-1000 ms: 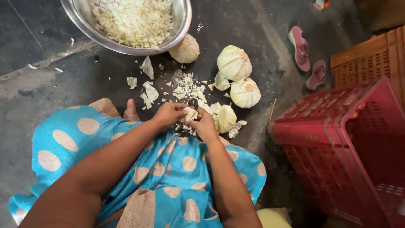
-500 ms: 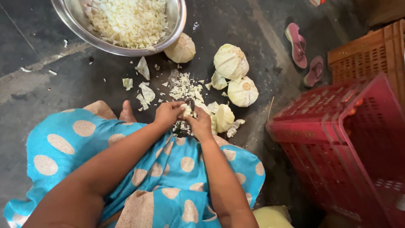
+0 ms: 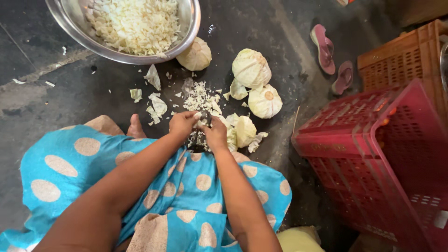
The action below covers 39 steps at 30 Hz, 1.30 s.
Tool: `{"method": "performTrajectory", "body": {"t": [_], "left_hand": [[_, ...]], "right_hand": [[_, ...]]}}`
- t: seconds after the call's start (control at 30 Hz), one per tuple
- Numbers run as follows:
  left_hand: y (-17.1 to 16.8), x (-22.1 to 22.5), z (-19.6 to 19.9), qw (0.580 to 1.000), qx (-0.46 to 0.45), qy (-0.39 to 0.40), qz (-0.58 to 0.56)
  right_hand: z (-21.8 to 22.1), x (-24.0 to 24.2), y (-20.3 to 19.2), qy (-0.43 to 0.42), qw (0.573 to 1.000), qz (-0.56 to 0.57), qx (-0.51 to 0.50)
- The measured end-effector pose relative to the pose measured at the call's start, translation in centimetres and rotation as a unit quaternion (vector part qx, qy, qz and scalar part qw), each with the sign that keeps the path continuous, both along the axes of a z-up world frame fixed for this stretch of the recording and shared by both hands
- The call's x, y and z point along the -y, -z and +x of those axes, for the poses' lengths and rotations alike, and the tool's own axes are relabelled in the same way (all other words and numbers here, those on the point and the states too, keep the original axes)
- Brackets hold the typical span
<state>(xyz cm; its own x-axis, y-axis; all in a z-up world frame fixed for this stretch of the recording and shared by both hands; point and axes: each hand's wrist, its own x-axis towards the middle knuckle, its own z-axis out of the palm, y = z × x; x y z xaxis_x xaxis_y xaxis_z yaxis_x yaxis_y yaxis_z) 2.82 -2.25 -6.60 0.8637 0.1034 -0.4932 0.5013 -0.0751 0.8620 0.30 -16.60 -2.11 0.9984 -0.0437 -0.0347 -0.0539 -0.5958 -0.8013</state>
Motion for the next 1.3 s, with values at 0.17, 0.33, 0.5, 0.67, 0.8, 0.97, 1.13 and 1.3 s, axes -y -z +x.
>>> {"method": "performTrajectory", "body": {"t": [0.17,0.33,0.5,0.67,0.8,0.97,1.13,1.3], "left_hand": [[2.6,-0.1,1.2,0.998,0.025,0.001,-0.054],[2.3,-0.6,0.7,0.995,0.020,0.034,-0.094],[-1.1,-1.8,-1.4,0.975,-0.012,0.093,-0.201],[-5.4,-1.9,-1.7,0.988,0.017,0.118,-0.093],[-6.7,-2.7,-1.7,0.977,0.089,0.191,0.020],[-6.3,-3.3,-1.7,0.975,0.115,0.187,-0.032],[-5.8,-2.6,-1.9,0.988,0.059,0.141,-0.010],[-5.0,-1.6,-1.5,0.996,0.031,0.082,-0.001]], "right_hand": [[0.3,-0.3,1.0,-0.002,0.999,0.015,0.035],[0.3,-0.2,-0.5,0.002,0.996,0.081,-0.031],[-2.2,0.4,-4.5,-0.013,0.981,0.152,-0.121],[-2.8,-0.2,-6.9,-0.025,0.983,0.172,-0.054],[-2.7,-0.2,-6.6,-0.018,0.988,0.145,-0.055],[-2.5,1.1,-5.6,-0.047,0.971,0.219,-0.086],[-2.0,1.7,-4.3,-0.051,0.972,0.207,-0.100],[-1.0,2.1,-2.4,-0.071,0.967,0.235,-0.072]]}}
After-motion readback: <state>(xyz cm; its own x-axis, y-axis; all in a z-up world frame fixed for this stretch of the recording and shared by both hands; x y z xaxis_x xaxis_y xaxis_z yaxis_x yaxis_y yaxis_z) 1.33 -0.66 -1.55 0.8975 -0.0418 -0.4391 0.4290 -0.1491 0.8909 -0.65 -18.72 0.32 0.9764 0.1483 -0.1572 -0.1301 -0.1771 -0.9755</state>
